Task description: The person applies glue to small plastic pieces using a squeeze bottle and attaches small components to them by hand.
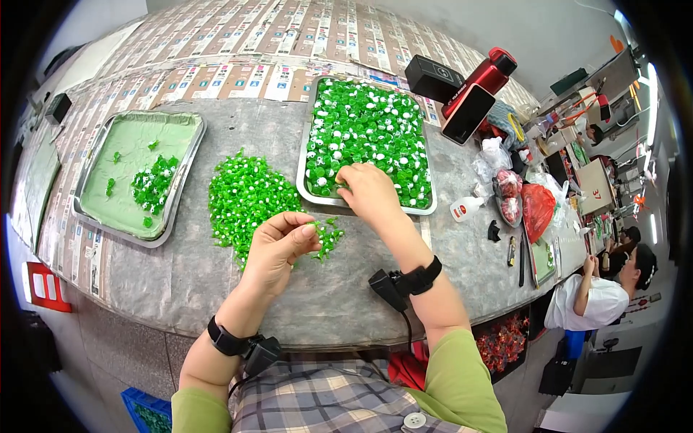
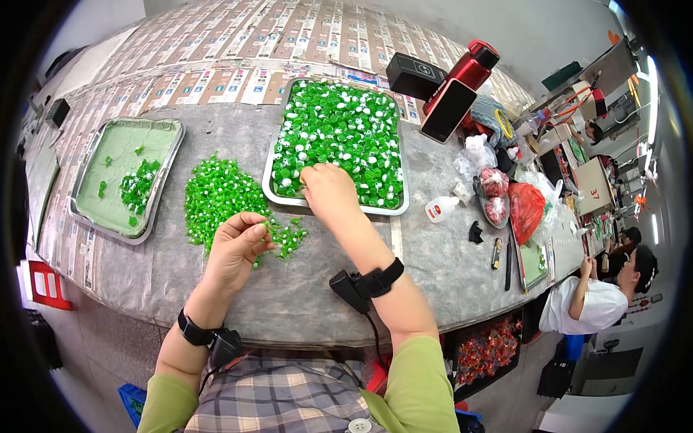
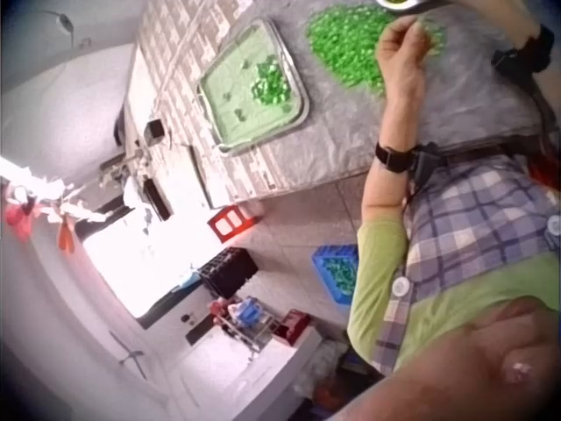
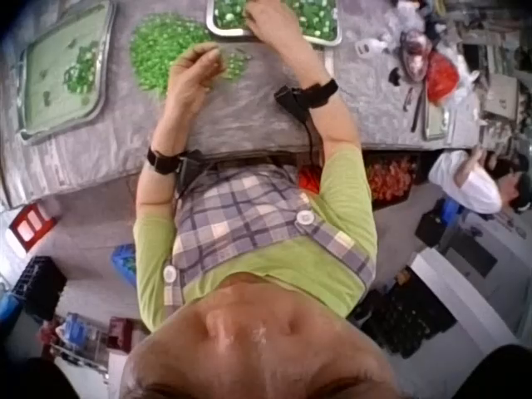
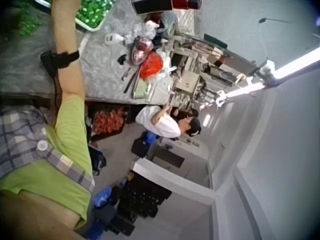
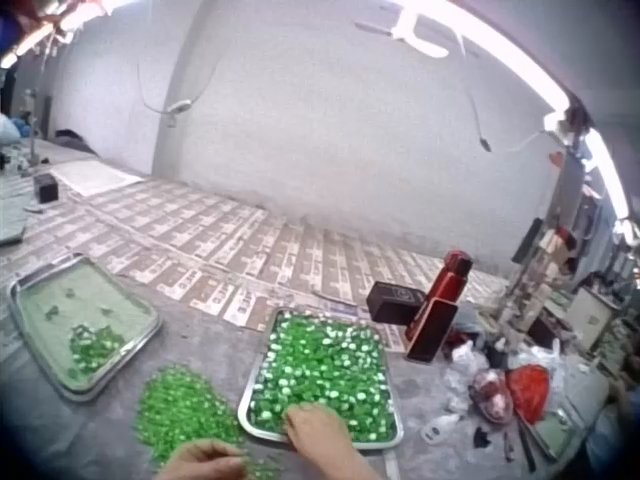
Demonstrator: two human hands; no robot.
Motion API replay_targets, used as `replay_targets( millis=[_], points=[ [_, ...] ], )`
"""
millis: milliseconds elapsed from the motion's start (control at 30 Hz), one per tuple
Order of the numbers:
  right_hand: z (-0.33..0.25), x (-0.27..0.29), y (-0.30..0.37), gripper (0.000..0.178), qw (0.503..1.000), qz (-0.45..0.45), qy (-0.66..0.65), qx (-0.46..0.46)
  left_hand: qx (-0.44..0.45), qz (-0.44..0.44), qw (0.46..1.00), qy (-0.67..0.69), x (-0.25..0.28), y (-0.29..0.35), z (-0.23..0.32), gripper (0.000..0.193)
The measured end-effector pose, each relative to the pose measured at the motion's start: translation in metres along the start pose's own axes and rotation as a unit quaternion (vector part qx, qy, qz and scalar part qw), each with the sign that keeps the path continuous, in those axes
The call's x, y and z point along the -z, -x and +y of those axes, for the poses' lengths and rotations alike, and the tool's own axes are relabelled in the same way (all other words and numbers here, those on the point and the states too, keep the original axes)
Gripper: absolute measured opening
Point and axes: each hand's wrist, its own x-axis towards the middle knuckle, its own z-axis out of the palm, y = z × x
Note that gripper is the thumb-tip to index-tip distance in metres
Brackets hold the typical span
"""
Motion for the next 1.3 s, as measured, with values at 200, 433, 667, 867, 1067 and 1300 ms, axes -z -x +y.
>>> replay_targets(
  millis=[200,433,667,867,1067,1300],
  points=[
    [-0.019,0.026,-0.001,0.015,0.981,-0.022,-0.156,-0.114,0.013,0.002,1.0,0.012,-0.001,0.005,0.005,0.014],
    [-0.038,0.03,0.048,0.019,0.807,-0.058,-0.566,-0.159,0.045,-0.051,0.998,0.001,-0.001,0.005,0.002,0.015],
    [-0.034,0.026,0.058,0.015,0.608,-0.072,-0.755,-0.235,0.066,-0.037,0.997,0.014,0.001,0.003,-0.001,0.014],
    [-0.031,0.023,0.06,0.015,0.551,-0.092,-0.788,-0.258,0.068,-0.045,0.997,0.009,0.001,0.003,-0.002,0.013],
    [-0.037,0.011,0.061,0.013,0.568,-0.075,-0.774,-0.271,0.072,-0.062,0.995,0.011,-0.002,0.004,-0.002,0.013],
    [-0.041,0.001,0.062,0.017,0.521,-0.087,-0.805,-0.269,0.077,-0.063,0.995,-0.001,-0.004,0.005,-0.001,0.013]
  ],
)
